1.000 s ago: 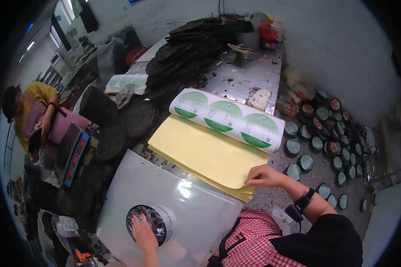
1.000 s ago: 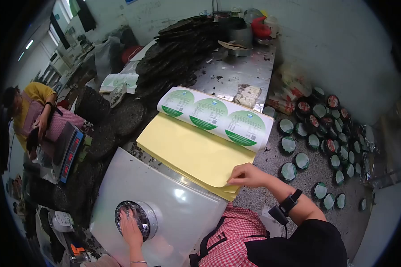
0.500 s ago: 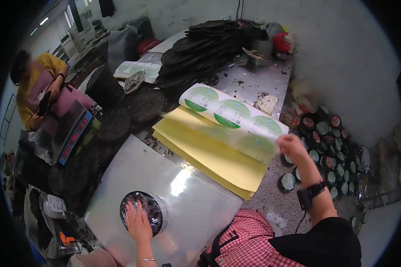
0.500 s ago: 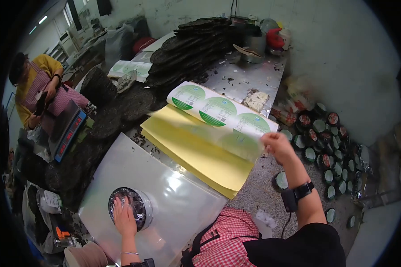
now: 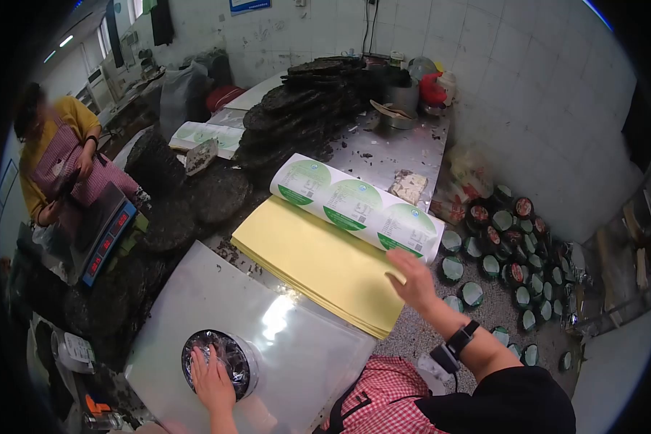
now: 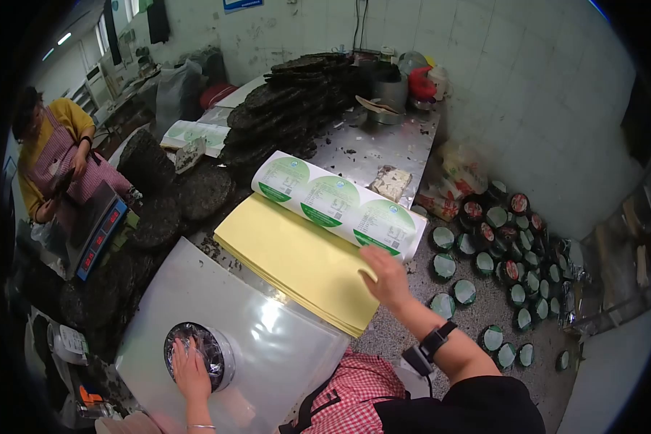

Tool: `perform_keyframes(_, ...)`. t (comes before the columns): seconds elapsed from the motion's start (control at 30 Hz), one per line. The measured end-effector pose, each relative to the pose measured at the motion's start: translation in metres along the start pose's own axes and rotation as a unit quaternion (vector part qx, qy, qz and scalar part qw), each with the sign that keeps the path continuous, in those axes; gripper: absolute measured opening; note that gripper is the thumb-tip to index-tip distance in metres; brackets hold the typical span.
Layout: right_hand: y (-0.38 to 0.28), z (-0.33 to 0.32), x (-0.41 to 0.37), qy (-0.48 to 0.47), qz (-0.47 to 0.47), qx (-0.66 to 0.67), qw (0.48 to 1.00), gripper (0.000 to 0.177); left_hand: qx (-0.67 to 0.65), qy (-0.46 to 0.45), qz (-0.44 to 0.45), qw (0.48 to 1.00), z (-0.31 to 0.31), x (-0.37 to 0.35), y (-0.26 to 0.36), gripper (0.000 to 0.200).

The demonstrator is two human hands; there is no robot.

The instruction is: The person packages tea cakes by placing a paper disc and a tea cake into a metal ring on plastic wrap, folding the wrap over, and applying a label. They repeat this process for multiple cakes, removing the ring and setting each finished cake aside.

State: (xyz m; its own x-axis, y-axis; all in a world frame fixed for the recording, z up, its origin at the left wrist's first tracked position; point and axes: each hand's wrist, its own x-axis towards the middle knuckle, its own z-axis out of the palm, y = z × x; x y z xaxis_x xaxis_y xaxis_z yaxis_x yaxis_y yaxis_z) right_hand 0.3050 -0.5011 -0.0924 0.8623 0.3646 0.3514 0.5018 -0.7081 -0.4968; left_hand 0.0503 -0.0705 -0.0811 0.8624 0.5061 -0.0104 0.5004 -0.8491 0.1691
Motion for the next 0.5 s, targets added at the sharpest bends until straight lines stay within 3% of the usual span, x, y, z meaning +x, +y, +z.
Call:
perform_keyframes(0.03,0.017,-0.007,0.012,0.082,-0.042,-0.088,0.992,0.044,0.005,0.002,0.005,1.000,0.001,0.000,-0.001,0.048)
perform_keyframes(0.1,0.065,-0.001,0.024,0.073,-0.139,-0.233,0.960,0.039,0.009,0.005,0.009,1.000,0.004,0.002,0.000,0.048)
perform_keyframes(0.2,0.062,0.001,0.038,0.064,-0.074,-0.195,0.976,0.032,0.000,0.006,0.004,1.000,0.001,0.001,0.000,0.050)
perform_keyframes(0.23,0.045,-0.002,0.043,0.098,-0.091,-0.237,0.962,0.031,0.000,0.008,0.005,1.000,0.002,0.002,0.001,0.050)
perform_keyframes(0.3,-0.010,-0.008,0.028,0.094,-0.090,-0.049,0.990,0.034,0.004,0.012,0.002,1.000,0.005,0.002,-0.003,0.050)
perform_keyframes(0.37,-0.053,-0.014,-0.005,-0.089,-0.161,0.000,0.983,0.039,-0.005,0.015,0.005,1.000,0.003,0.001,0.001,0.049)
perform_keyframes(0.43,-0.060,-0.012,-0.029,-0.141,-0.241,-0.185,0.942,0.034,0.000,0.019,0.004,1.000,0.004,0.002,0.000,0.049)
perform_keyframes(0.47,-0.057,-0.017,-0.029,-0.143,-0.244,-0.183,0.941,0.034,-0.003,0.020,0.003,1.000,0.003,0.003,0.002,0.049)
perform_keyframes(0.5,-0.053,-0.023,-0.031,-0.209,-0.069,-0.083,0.972,0.029,-0.006,0.018,0.004,1.000,0.002,0.001,0.001,0.049)
